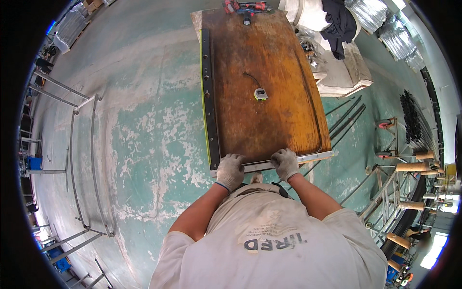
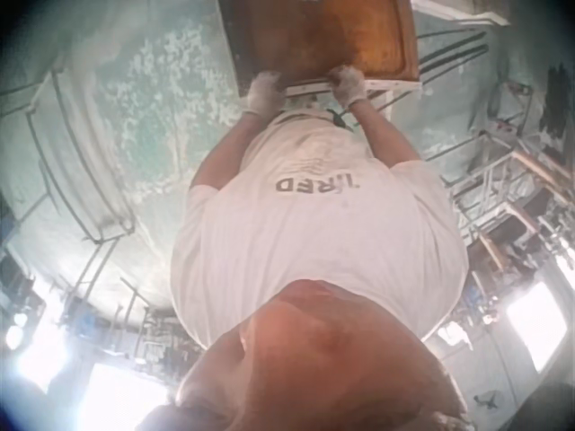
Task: The person operates a metal rod bending machine to form a curved metal rod, then measures it on a workbench using a tape measure. They later adjust a clamp on a vertical pipe using a wrench.
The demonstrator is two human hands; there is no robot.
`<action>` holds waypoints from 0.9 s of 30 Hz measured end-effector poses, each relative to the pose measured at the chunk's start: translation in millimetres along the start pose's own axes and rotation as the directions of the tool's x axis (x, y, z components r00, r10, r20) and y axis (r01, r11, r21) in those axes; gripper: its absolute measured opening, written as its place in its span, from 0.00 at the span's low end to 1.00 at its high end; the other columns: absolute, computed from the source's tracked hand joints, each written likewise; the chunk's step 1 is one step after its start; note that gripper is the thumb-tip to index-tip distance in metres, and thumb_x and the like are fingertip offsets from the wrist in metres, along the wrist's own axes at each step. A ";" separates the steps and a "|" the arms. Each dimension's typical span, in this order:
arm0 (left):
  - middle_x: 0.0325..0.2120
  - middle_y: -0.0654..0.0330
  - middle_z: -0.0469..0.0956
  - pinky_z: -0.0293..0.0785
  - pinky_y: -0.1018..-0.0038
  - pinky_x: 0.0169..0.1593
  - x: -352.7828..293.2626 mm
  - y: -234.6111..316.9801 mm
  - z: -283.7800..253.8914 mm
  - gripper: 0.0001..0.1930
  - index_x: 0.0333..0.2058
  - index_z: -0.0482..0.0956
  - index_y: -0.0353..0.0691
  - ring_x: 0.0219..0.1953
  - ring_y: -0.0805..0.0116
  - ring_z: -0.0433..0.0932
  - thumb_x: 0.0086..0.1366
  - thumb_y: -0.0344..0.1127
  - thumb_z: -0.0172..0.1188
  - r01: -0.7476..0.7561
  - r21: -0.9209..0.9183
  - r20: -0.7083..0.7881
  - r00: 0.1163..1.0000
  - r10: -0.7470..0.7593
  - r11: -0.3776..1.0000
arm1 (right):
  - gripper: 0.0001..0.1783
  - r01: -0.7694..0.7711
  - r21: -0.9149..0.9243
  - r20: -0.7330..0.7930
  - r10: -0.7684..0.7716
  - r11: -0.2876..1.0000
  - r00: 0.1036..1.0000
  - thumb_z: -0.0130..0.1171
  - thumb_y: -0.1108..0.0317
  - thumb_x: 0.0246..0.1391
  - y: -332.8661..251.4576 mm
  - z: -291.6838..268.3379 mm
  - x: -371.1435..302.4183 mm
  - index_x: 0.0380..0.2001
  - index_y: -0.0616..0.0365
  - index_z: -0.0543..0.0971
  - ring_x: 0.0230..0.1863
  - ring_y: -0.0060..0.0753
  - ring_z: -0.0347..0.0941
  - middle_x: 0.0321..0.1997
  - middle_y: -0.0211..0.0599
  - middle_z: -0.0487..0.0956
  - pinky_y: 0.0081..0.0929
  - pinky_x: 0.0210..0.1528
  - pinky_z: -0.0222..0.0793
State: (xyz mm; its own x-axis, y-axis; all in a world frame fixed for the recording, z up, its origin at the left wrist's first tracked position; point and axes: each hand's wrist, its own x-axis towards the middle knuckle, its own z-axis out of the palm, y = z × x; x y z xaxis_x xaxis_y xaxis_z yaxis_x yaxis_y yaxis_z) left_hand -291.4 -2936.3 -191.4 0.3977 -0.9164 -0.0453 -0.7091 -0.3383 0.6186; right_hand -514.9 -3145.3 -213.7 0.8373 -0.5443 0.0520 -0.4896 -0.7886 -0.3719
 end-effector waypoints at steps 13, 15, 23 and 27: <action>0.52 0.52 0.86 0.82 0.53 0.62 -12.7 -4.8 9.7 0.17 0.50 0.89 0.44 0.59 0.48 0.83 0.62 0.30 0.66 -0.066 0.201 0.211 0.977 0.023 0.977 | 0.07 -0.077 0.015 -0.060 0.077 0.997 0.995 0.76 0.56 0.58 -13.0 5.5 -6.7 0.34 0.43 0.91 0.53 0.49 0.80 0.42 0.32 0.87 0.52 0.55 0.74; 0.52 0.52 0.86 0.83 0.53 0.62 -12.0 -2.3 8.5 0.17 0.50 0.89 0.44 0.60 0.48 0.82 0.62 0.30 0.66 -0.048 0.211 0.224 0.974 0.000 0.976 | 0.07 -0.065 0.031 -0.072 0.068 0.997 0.995 0.78 0.57 0.57 -12.2 4.4 -7.1 0.34 0.44 0.92 0.52 0.50 0.80 0.42 0.32 0.87 0.51 0.56 0.74; 0.52 0.50 0.86 0.83 0.53 0.62 -12.5 4.5 3.2 0.18 0.51 0.89 0.43 0.60 0.47 0.82 0.62 0.32 0.67 -0.019 0.197 0.227 0.974 -0.027 0.980 | 0.11 -0.250 -0.003 -0.136 0.248 0.968 0.959 0.79 0.56 0.56 28.8 -13.9 -19.9 0.36 0.49 0.93 0.57 0.55 0.82 0.46 0.39 0.89 0.54 0.61 0.75; 0.52 0.50 0.85 0.83 0.54 0.63 -10.9 8.7 2.8 0.17 0.50 0.89 0.44 0.60 0.48 0.82 0.61 0.33 0.68 -0.009 0.244 0.251 0.966 -0.055 0.970 | 0.18 -0.462 -0.162 -0.146 0.441 0.872 0.885 0.80 0.50 0.57 59.4 -31.7 -29.6 0.45 0.48 0.93 0.67 0.58 0.77 0.59 0.44 0.87 0.54 0.69 0.75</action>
State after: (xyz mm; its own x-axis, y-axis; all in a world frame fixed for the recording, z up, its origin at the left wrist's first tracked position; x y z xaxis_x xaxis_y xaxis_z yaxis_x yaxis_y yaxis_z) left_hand -303.5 -2929.9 -187.7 0.2770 -0.9209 -0.2744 -0.8332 -0.3725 0.4088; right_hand -576.6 -3185.1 -207.9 0.4896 -0.8718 0.0171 -0.8529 -0.4829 -0.1983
